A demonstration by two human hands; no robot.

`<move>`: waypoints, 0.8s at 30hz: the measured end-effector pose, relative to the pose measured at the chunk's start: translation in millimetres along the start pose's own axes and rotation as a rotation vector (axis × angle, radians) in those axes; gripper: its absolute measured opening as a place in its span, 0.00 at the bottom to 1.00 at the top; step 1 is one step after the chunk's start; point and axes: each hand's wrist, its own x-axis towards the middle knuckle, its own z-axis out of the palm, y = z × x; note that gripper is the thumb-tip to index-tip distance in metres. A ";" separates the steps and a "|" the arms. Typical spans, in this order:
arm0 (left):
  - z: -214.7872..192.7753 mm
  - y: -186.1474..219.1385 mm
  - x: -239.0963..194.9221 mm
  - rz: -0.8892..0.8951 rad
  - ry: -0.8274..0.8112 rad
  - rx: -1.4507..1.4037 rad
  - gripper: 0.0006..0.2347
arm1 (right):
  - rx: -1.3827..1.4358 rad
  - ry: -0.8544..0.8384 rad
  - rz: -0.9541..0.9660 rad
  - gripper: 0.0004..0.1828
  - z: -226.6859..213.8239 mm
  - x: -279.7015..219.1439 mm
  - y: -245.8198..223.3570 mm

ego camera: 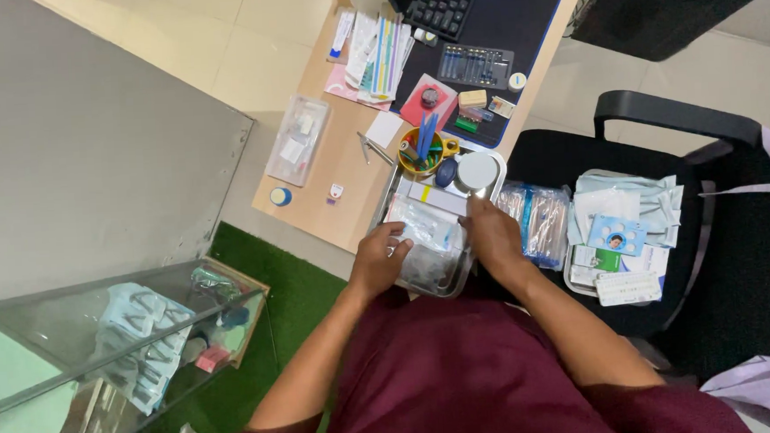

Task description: The person organizes medical supplies in a clinical room. They place a small box into a glass cabinet, then pick up a metal container and a glass bottle, placing them on a shelf inside the cabinet. Finally, they open a plastic case on the desk and arrange several individually wrapped medical items inside it.

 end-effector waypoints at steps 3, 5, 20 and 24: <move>-0.4 -7.8 7.9 -0.047 0.028 -0.038 0.17 | 0.061 0.077 0.014 0.12 -15.5 -9.5 -14.1; 3.7 -16.6 11.0 -0.083 -0.004 -0.185 0.19 | 0.160 0.144 0.058 0.12 -27.1 -20.3 -25.2; -63.1 123.1 2.3 0.365 0.179 -0.198 0.16 | 0.579 0.021 0.082 0.19 -73.5 -36.0 -115.5; -82.1 128.4 1.3 0.503 0.230 -0.086 0.20 | 0.372 -0.027 -0.026 0.22 -120.5 -36.0 -139.7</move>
